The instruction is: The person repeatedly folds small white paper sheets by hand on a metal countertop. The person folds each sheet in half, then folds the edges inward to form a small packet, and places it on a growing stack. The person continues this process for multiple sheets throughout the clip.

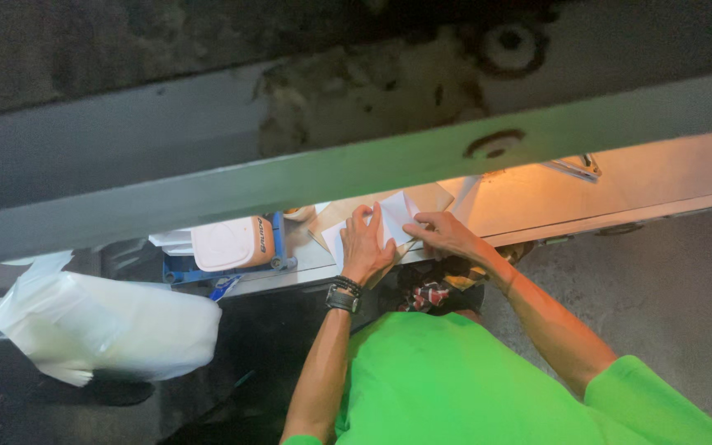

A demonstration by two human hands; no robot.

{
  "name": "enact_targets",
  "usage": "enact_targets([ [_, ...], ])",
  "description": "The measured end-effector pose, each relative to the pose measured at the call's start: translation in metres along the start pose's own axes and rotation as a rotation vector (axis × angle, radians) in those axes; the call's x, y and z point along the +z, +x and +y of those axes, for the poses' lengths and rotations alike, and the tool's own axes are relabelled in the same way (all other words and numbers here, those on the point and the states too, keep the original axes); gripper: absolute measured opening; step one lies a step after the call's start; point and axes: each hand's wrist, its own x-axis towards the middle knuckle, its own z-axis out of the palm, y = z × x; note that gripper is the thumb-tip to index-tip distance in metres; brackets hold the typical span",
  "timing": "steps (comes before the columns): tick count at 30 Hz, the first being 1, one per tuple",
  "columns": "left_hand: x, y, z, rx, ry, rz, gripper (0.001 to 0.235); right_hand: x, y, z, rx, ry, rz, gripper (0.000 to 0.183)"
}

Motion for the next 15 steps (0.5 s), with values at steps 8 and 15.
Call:
enact_targets([
  [8,0.0,0.003,-0.013,0.026,-0.017,-0.098,0.095,0.003,0.01,-0.021,0.263,0.083,-0.185,0.016],
  [15,-0.004,0.003,-0.004,-0.064,-0.052,-0.061,0.089,0.013,0.038,0.001,-0.089,-0.375,-0.147,0.019],
])
